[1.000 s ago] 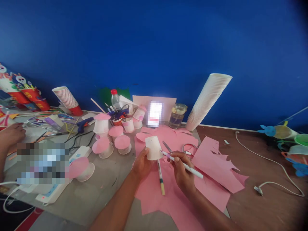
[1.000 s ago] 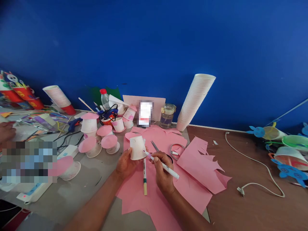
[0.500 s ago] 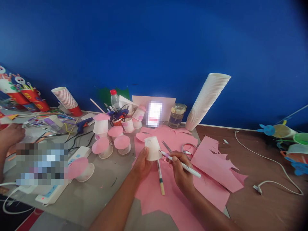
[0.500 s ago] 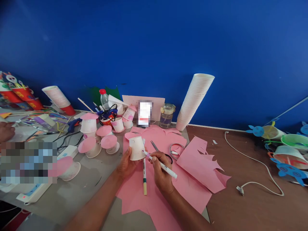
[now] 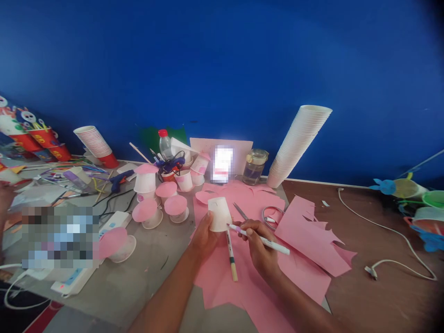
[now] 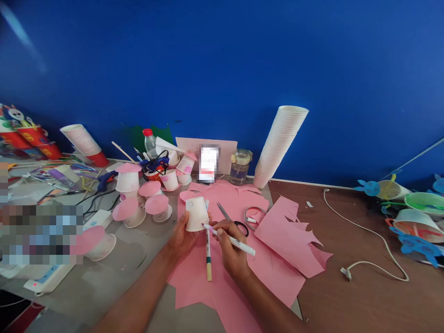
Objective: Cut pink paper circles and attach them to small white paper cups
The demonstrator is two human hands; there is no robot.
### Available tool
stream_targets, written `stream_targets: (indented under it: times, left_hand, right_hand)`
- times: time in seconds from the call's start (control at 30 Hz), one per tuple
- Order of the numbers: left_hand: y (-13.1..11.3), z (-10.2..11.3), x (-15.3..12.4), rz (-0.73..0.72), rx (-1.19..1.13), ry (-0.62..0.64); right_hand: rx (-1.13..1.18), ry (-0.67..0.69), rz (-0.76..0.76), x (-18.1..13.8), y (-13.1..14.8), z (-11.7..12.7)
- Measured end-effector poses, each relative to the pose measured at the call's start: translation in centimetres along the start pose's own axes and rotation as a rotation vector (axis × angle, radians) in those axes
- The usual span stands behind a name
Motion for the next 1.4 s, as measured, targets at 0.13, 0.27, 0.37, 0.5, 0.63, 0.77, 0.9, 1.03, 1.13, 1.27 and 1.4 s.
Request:
stream_targets:
  times: [0.13,0.27,0.37,0.5,0.63,0.77,0.9,1.03,1.13,1.27,1.4]
  left_hand:
    - [-0.04,-0.13,0.01,0.009,-0.006,0.006]
    - [-0.20,-0.11,0.00,-0.012,-0.014,-0.046]
    - [-0.16,-0.04,-0.03,-0.012,-0.036,-0.072]
    - [-0.06,0.04,-0.05,-0.016,-0.060,-0.067]
    - [0.05,0.08,-0.04,-0.007,-0.058,-0.041]
    - [0.05,0.01,-0.03,0.002,-0.048,-0.022]
    - [-0.08,-0.19,-0.04,0.003,-0.039,-0.021]
    - [-0.17,-0.35,-0.03,0.006,-0.034,-0.015]
    - [-0.17,-0.24,-0.01,0.002,-0.059,-0.035]
    - [-0.12,-0.01,-0.05,0.000,-0.073,-0.064]
    - [-0.07,-0.05,-0.10,-0.005,-0.080,-0.053]
  right_hand:
    - [0.009,0.059,0.011,0.01,-0.20,-0.09]
    - [0.059,-0.012,-0.019,0.18,-0.50,0.49]
    - [0.062,-0.059,-0.051,0.28,-0.62,0.78]
    - [0.058,-0.053,-0.053,0.33,-0.60,0.66]
    - [0.058,-0.044,-0.047,0.33,-0.67,0.50]
    - [0.056,-0.024,-0.026,0.33,-0.79,0.47]
    - [0.089,0.038,0.003,0.28,-0.86,0.33]
    - [0.140,0.057,0.000,0.37,-0.72,0.28]
    - [0.163,-0.025,-0.030,0.57,-0.64,0.63]
    - [0.154,-0.060,-0.064,0.70,-0.64,0.71]
    - [0.113,-0.063,-0.088,0.52,-0.90,0.73]
Point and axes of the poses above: each hand's wrist, its own x-axis towards the middle knuckle, its own z-axis out of the back of the hand, y = z × x, the point moved 5 cm from there along x, towards the middle knuckle, and after that the axes turned 6 degrees about y, right-handed, at the moved point
